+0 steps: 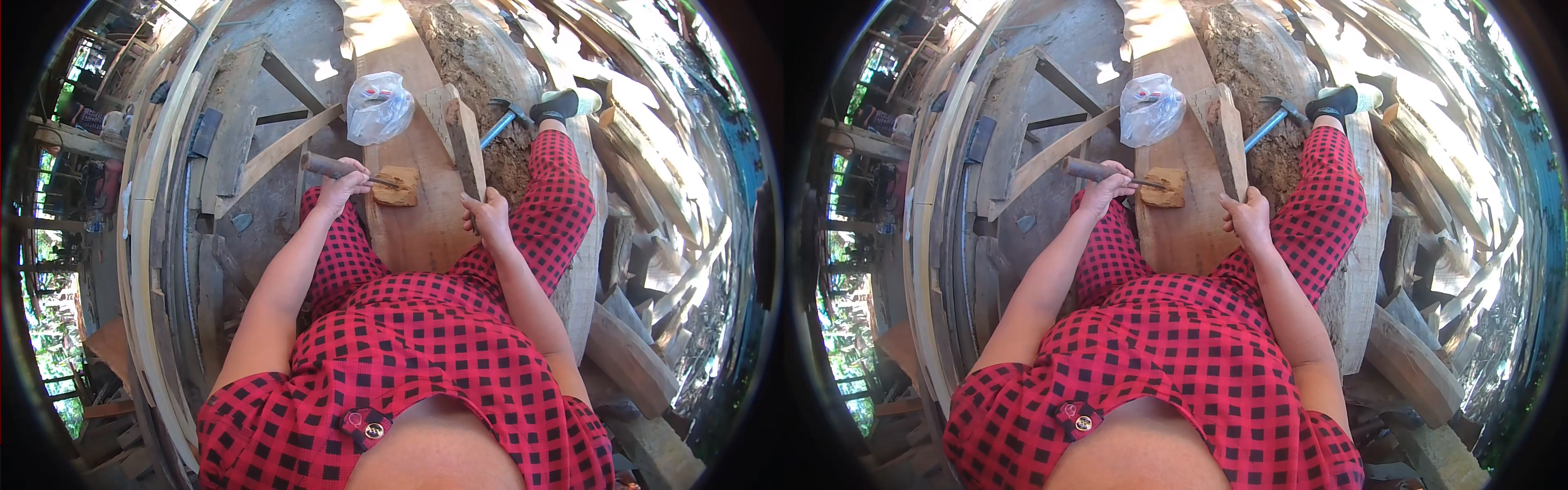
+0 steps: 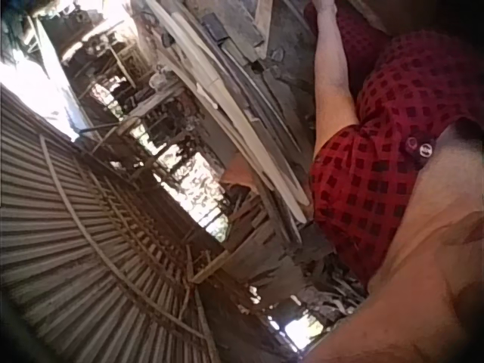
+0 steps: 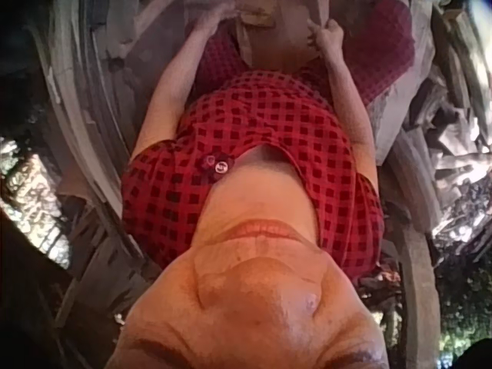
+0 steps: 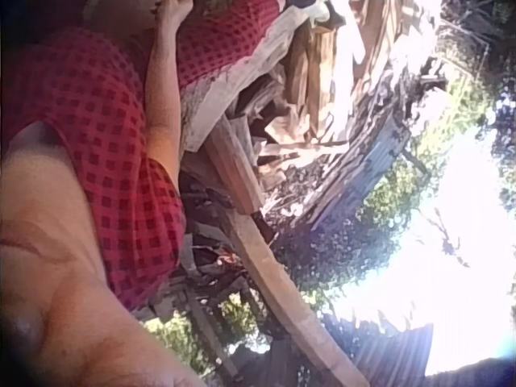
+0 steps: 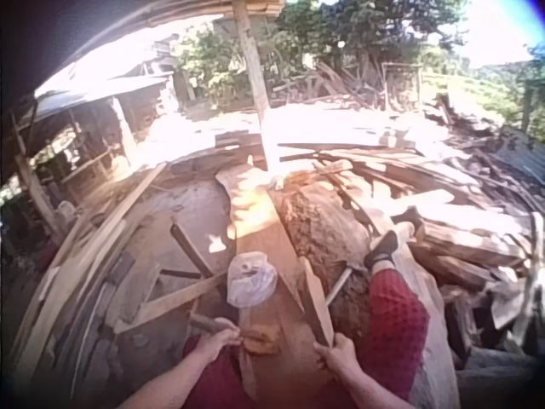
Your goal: Use a chisel and a wooden mallet to carve a small block of wood.
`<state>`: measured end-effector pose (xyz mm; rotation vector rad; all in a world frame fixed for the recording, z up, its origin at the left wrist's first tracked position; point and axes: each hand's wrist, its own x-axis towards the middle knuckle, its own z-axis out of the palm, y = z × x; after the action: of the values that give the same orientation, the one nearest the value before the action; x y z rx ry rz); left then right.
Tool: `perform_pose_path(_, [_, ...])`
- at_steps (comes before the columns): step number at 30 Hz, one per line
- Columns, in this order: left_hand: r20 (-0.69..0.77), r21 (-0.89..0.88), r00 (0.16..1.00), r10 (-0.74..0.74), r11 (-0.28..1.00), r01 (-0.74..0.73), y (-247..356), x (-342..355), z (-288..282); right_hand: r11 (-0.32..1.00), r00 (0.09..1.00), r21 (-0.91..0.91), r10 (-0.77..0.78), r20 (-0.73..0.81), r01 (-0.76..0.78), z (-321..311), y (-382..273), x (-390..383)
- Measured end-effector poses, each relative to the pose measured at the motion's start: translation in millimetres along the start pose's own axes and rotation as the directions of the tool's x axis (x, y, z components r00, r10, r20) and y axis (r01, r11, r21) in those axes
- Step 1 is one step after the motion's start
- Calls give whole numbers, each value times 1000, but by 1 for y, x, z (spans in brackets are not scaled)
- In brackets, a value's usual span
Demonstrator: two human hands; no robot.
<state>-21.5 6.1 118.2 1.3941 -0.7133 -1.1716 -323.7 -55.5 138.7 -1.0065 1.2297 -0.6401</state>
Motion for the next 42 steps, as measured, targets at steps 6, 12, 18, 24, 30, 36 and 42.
perform_pose_path(6, [66,143,995,71,987,-80,4,1,2,999,1000,-39,-4,31,5,2,0,-1])
perform_pose_path(12, [203,410,961,190,874,-259,23,9,30,998,1000,-51,22,4,-22,2,2,3])
perform_pose_path(18, [255,429,948,192,856,-289,25,14,33,998,999,-56,39,5,-39,-1,0,2])
perform_pose_path(24, [268,418,950,157,870,-262,18,12,28,996,999,-81,44,25,-42,1,0,3])
perform_pose_path(30, [392,419,911,127,857,-300,22,9,32,985,990,-127,-107,88,117,1,-11,-10])
perform_pose_path(36, [376,455,926,35,863,-218,17,14,35,756,756,-80,-629,183,649,9,-101,-66])
perform_pose_path(42, [353,497,935,-23,852,-166,16,20,43,452,750,-622,-546,374,639,-13,-96,-49])
